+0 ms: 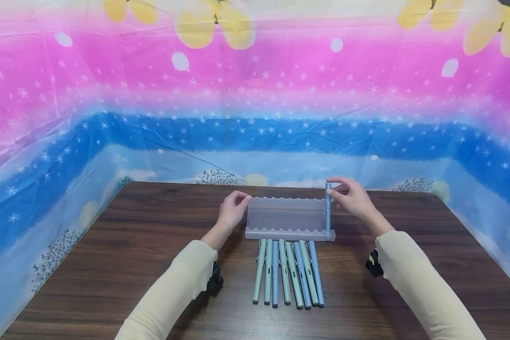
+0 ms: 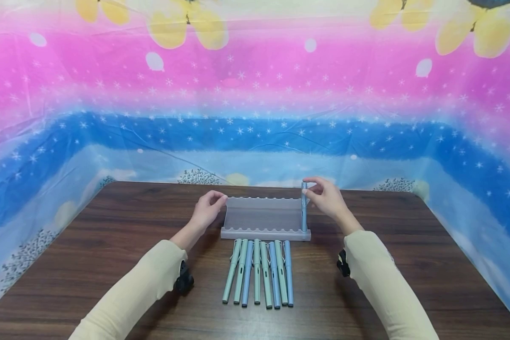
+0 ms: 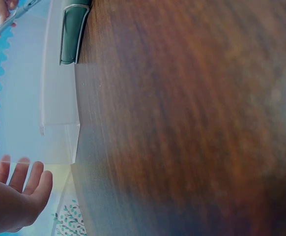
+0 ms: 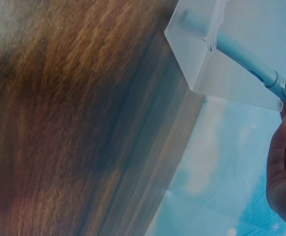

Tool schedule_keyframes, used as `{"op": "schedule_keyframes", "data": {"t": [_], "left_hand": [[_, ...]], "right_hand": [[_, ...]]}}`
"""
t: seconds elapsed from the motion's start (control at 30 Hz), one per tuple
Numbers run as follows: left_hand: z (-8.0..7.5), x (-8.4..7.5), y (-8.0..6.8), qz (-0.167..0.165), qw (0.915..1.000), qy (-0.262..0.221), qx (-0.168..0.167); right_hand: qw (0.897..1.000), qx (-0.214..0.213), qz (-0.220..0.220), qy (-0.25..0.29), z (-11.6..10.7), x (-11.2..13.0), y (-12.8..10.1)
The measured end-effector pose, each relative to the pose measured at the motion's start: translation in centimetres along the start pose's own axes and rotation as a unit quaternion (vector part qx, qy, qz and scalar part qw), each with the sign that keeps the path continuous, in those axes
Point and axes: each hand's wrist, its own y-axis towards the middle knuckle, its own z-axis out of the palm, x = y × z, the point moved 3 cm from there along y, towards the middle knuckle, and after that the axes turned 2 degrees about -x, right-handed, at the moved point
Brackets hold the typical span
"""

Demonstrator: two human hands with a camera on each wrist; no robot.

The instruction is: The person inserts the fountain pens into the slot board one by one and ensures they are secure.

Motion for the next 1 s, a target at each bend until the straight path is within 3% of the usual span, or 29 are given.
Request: {"op": "schedule_keyframes", "data": {"t": [0.5,0.77,1.0], "left_hand": [[0.1,0.1,0.0,-0.003,1.0000,-0.001,-0.003],[0.1,0.1,0.1,-0.008,1.0000,0.000,-0.004],[0.0,0.1,0.1,-0.003,1.0000,0.004,-0.006]], "right_hand": [[1.000,-0.002,0.023,0.016,-0.4,0.1,-0.3],[0.998,-0.039,-0.019,0.035,-1.0,0.2,-0.9],[0.997,-0.045,-0.051,0.035,-0.8,0.8,-2.0]]}}
